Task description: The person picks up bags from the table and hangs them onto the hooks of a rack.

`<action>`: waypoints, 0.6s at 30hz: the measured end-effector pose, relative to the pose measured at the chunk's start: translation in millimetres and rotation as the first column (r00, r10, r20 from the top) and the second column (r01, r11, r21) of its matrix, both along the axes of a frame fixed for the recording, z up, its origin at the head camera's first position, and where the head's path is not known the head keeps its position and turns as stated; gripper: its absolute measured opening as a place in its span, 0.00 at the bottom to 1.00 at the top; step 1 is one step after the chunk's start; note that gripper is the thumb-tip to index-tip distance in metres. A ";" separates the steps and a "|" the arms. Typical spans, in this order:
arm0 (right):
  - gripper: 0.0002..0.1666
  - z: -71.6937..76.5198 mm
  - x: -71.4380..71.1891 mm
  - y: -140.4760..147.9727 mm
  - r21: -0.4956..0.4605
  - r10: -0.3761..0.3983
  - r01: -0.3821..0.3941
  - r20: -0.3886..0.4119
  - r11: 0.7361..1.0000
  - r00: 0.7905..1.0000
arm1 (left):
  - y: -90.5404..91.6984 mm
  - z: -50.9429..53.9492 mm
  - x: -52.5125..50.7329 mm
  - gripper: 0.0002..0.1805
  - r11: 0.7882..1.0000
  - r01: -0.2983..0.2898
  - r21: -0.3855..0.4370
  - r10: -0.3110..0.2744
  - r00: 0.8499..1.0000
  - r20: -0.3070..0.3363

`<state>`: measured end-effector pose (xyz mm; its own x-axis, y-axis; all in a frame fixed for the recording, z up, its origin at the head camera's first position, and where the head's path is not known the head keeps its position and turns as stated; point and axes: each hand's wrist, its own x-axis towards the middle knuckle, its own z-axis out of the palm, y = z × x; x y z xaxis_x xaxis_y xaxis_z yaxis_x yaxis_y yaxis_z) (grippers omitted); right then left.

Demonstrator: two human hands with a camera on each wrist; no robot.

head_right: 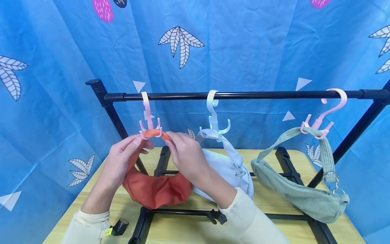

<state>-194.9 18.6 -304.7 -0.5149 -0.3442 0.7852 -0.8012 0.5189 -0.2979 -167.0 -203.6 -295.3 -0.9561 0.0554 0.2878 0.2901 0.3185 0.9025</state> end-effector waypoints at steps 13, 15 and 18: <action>0.24 -19.2 6.6 11.8 -0.111 0.040 -0.031 0.081 0.993 0.996 | -2.4 -12.0 9.0 0.23 0.999 -0.035 0.004 0.035 0.999 0.006; 0.25 -21.0 7.7 13.5 -0.123 0.041 -0.031 0.082 0.992 0.996 | -3.6 -14.4 11.1 0.24 0.999 -0.041 -0.022 0.041 0.999 -0.006; 0.26 -24.4 8.5 16.4 -0.137 0.049 -0.037 0.082 0.990 0.995 | -6.0 -17.9 13.4 0.24 0.996 -0.061 -0.059 0.060 0.998 -0.023</action>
<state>-186.4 35.0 -329.1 -0.5689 -0.2614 0.7797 -0.7906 0.4351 -0.4309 -153.6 -209.6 -313.3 -0.9520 0.0157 0.3058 0.2875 0.3890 0.8752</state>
